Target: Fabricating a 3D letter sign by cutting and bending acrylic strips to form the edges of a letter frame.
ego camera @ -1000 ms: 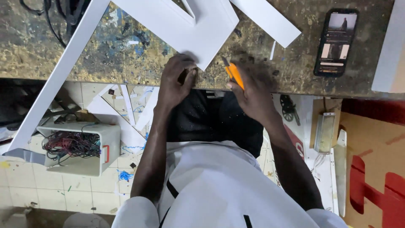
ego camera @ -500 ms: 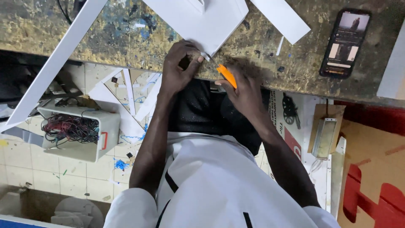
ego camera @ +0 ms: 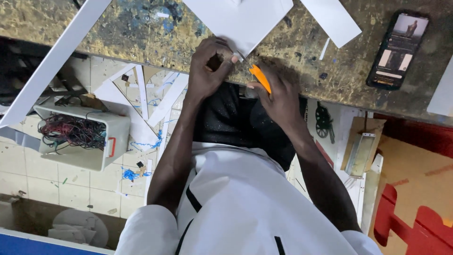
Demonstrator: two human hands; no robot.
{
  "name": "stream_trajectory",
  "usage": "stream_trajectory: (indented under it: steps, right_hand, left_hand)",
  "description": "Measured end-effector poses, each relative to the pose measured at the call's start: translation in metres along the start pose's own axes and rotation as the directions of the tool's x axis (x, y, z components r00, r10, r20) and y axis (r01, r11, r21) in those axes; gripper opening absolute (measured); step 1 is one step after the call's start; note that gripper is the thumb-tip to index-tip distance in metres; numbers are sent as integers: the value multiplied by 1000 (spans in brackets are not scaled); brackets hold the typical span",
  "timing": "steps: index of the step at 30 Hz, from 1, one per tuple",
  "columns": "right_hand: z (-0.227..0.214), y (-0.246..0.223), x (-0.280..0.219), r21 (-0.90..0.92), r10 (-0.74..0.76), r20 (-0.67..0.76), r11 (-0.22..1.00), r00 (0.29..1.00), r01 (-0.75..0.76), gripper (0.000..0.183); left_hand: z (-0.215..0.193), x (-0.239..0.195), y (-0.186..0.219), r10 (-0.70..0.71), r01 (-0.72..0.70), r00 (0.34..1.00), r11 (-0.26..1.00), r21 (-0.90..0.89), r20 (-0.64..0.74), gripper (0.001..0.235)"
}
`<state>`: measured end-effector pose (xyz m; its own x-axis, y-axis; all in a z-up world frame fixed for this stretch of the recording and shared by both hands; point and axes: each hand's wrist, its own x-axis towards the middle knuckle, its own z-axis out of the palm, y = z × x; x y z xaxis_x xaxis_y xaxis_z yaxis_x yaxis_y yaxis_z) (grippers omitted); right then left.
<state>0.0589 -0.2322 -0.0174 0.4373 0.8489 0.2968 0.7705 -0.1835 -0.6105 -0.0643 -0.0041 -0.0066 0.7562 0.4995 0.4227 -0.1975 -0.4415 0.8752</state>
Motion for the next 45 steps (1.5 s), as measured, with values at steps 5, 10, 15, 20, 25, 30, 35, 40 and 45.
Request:
stream_trajectory:
  steps: [5, 10, 15, 20, 25, 30, 35, 40, 45]
  right_hand:
    - [10, 12, -4, -130, -12, -20, 991, 1000, 9, 47]
    - [5, 5, 0, -114, -32, -22, 993, 999, 29, 44]
    - [5, 4, 1, -150, -21, -17, 989, 1000, 18, 45]
    - [8, 6, -3, -168, 18, 8, 986, 1000, -17, 47]
    - [7, 4, -1, -150, 3, -4, 989, 1000, -4, 47]
    - [4, 3, 0, -92, 8, 19, 996, 1000, -6, 55]
    - [2, 3, 4, -151, -36, -4, 988, 999, 35, 49]
    - [0, 1, 5, -160, -7, 16, 987, 1000, 9, 51]
    - [-3, -2, 3, -105, 9, 30, 994, 1000, -6, 49]
  left_hand:
    - [-1, 3, -2, -79, 76, 997, 987, -143, -16, 12]
    - [-2, 8, 8, -183, 184, 983, 963, -195, 27, 21]
    - [0, 10, 8, -200, 199, 980, 973, -119, 0, 21]
    - [1, 9, 4, -188, 186, 982, 978, -90, -13, 22]
    - [2, 9, 4, -194, 192, 981, 979, -71, -21, 27]
    - [3, 11, 7, -154, 154, 988, 987, -37, -15, 29]
    - [3, 8, 3, -170, 169, 985, 984, -47, -18, 28]
    - [-9, 14, -1, -65, 86, 991, 979, -185, 113, 26]
    - [-16, 22, -21, 131, -80, 966, 971, -227, 222, 17]
